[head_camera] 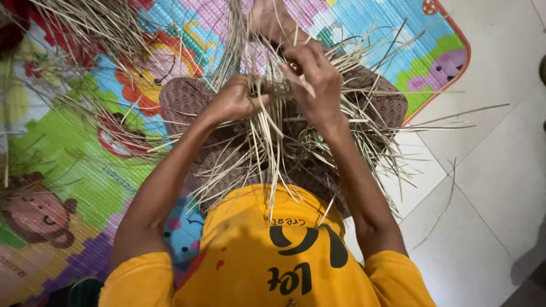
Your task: The person is weaving a basket by hand using dried straw strands, carefully interlacing them to build the structure.
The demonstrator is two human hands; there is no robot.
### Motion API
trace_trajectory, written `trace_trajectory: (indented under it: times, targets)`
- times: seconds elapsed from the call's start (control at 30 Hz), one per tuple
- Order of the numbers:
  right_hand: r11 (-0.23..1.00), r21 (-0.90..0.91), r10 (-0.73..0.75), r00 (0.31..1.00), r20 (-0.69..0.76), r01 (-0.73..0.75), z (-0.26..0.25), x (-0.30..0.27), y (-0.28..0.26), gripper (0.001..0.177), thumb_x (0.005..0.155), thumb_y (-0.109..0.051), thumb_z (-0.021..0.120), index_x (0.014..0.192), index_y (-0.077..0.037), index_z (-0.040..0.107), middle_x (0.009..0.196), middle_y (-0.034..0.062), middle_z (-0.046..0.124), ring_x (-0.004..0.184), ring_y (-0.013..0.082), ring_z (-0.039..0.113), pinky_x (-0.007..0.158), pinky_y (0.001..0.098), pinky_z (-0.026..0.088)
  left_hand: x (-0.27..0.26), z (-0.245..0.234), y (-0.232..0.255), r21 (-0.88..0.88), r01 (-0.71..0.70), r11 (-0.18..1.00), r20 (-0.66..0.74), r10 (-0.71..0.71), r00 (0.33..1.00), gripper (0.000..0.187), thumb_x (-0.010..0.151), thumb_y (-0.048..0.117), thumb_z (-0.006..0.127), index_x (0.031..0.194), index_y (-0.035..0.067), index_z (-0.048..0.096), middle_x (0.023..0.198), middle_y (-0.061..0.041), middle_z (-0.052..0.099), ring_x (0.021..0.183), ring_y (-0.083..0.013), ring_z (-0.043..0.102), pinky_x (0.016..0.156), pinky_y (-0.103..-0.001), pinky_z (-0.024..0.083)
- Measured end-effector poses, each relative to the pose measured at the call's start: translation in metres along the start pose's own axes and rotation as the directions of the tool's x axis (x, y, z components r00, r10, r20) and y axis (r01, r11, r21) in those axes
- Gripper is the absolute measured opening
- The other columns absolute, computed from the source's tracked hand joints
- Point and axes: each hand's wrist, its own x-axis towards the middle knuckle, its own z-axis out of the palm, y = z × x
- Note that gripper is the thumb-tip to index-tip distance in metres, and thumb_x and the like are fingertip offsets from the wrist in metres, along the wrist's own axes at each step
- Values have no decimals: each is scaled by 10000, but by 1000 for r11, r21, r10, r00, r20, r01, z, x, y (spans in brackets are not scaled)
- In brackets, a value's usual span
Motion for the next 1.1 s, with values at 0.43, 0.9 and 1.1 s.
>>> trace_trajectory:
  times: [0.43,0.9,1.1]
  targets:
    - [940,-335,58,945,322,57,-14,-70,-43,164,901,-246,786,879,-141,661,860,104,655,780,316,717,628,412,584,1,5,-43,153,-123,981,12,122,992,350,979,255,705,883,-75,638,880,-257,702,829,-399,708,947,-428,536]
    - [903,-280,429,680,594,-325,-13,-88,-47,218,1059,-231,542,948,-63,625,806,109,663,468,170,535,395,316,488,20,18,-43,8,2,1000,-111,-2,994,430,909,393,745,639,143,522,494,78,367,348,-76,371,294,-240,327]
    - [894,-155,384,538,751,-421,-97,-74,-37,342,1078,-369,472,883,-141,637,671,-9,611,481,132,514,490,281,475,8,12,-20,6,124,992,-87,-123,989,366,943,359,735,759,113,536,591,30,412,408,-94,435,308,-253,418]
